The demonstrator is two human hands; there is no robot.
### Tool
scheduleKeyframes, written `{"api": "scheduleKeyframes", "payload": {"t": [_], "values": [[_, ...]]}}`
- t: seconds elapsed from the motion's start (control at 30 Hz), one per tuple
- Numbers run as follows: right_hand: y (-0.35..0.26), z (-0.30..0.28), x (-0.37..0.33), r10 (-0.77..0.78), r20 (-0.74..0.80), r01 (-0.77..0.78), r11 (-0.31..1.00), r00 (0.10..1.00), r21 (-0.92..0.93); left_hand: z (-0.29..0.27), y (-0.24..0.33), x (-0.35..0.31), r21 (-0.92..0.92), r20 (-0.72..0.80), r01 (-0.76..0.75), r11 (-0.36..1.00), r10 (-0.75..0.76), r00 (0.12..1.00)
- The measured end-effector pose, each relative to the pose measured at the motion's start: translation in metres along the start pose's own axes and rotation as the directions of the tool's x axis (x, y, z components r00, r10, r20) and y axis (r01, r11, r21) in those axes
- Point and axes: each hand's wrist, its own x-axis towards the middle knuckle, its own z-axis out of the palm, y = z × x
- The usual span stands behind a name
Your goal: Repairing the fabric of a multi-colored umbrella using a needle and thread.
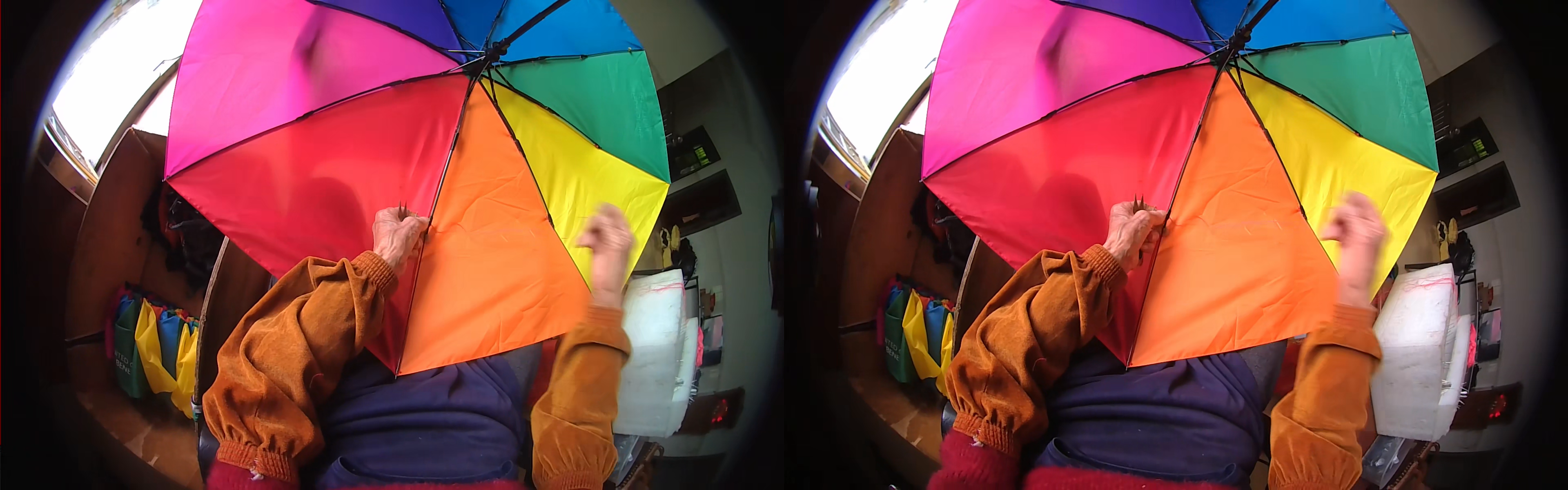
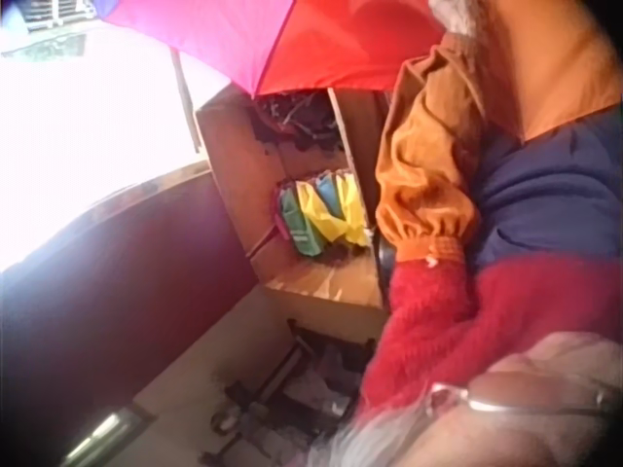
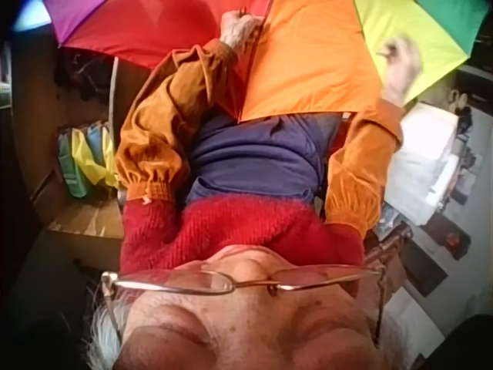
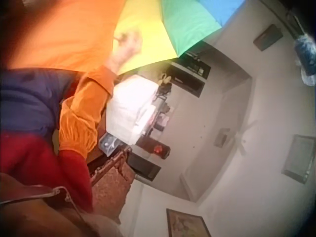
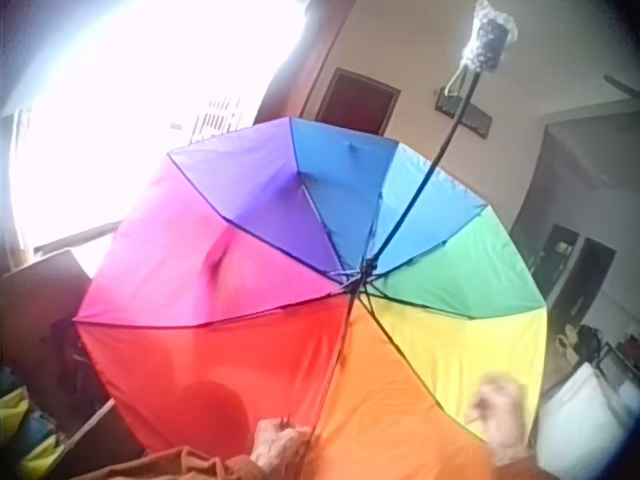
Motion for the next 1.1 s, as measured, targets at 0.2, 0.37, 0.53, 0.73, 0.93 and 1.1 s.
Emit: {"api": "scheduleKeyframes", "payload": {"t": [0.2,0.37,0.53,0.73,0.93,1.1], "values": [[0.046,0.131,-0.05,0.275,0.521,-0.211,0.961,0.808,-0.18,-0.002,0.01,-0.008,-0.164,-0.082,0.072,0.984,-0.086,0.993],[0.056,0.141,-0.052,0.399,0.521,-0.264,0.911,0.755,-0.317,-0.002,0.017,-0.009,-0.129,-0.046,0.141,0.982,-0.148,0.988],[0.076,0.147,-0.049,0.291,0.579,-0.069,0.925,0.761,-0.374,0.001,0.02,-0.013,-0.131,-0.103,0.143,0.981,-0.157,0.982],[0.095,0.14,-0.047,0.018,0.65,0.358,0.823,0.759,-0.441,0.001,0.015,-0.007,-0.121,-0.096,0.139,0.983,-0.151,0.984],[0.098,0.143,-0.045,0.02,0.669,0.342,0.848,0.743,-0.405,-0.002,0.015,-0.008,-0.096,-0.059,0.152,0.984,-0.158,0.986],[0.11,0.143,-0.042,-0.095,0.664,0.342,0.905,0.741,-0.252,0.005,0.016,-0.01,-0.122,-0.022,0.163,0.979,-0.167,0.986]]}}
